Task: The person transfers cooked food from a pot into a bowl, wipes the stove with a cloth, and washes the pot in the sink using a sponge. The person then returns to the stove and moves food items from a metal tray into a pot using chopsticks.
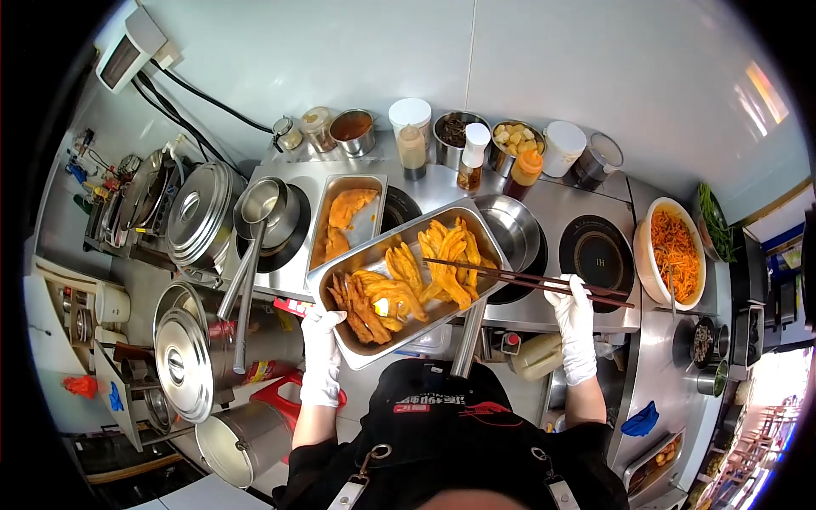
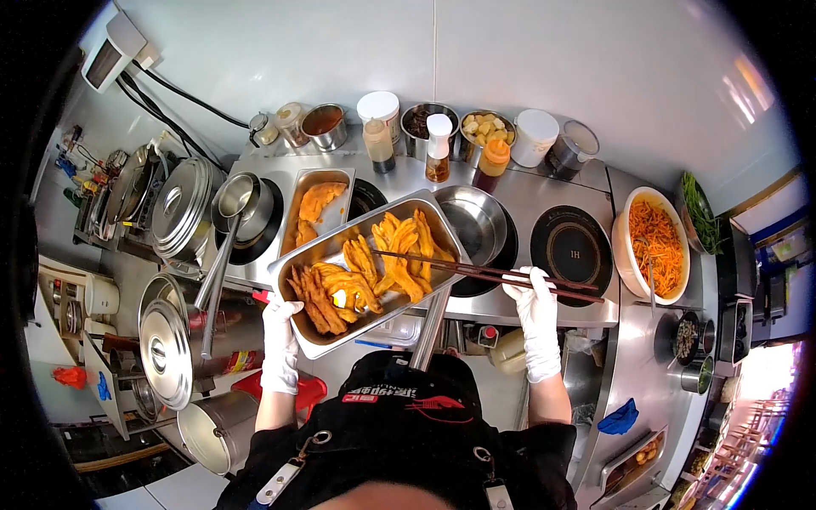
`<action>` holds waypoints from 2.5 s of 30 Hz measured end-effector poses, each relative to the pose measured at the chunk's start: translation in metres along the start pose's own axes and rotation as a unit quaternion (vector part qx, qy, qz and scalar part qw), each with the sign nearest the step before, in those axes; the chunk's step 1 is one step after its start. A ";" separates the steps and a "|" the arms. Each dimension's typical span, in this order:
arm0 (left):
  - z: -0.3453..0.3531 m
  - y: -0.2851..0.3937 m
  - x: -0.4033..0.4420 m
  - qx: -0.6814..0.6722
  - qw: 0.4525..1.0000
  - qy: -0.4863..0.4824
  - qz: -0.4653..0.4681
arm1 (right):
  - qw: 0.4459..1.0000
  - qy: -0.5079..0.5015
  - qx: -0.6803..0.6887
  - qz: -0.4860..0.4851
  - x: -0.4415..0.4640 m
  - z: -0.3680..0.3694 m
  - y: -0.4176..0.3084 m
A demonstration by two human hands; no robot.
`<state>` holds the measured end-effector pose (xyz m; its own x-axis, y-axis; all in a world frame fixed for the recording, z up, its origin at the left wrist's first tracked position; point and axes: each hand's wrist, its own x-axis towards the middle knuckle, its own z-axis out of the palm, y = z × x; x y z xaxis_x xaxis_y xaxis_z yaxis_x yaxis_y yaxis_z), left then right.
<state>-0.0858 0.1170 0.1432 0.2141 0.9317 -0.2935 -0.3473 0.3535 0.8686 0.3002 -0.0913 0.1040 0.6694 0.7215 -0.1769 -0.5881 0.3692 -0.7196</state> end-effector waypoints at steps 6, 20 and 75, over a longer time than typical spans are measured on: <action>-0.007 -0.004 0.009 -0.005 1.000 0.015 0.008 | 1.000 0.008 -0.008 -0.003 0.010 0.003 -0.007; -0.025 -0.006 0.034 0.035 0.998 0.036 0.025 | 0.996 0.033 -0.008 -0.088 0.029 -0.019 -0.032; -0.015 0.017 0.000 0.027 0.996 0.060 0.052 | 0.917 -0.167 -0.325 -0.157 0.017 0.105 -0.027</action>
<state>-0.1054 0.1245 0.1520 0.0676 0.9676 -0.2434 -0.3110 0.2522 0.9164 0.2795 -0.0277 0.1916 0.5192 0.8187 0.2453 0.0781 0.2404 -0.9675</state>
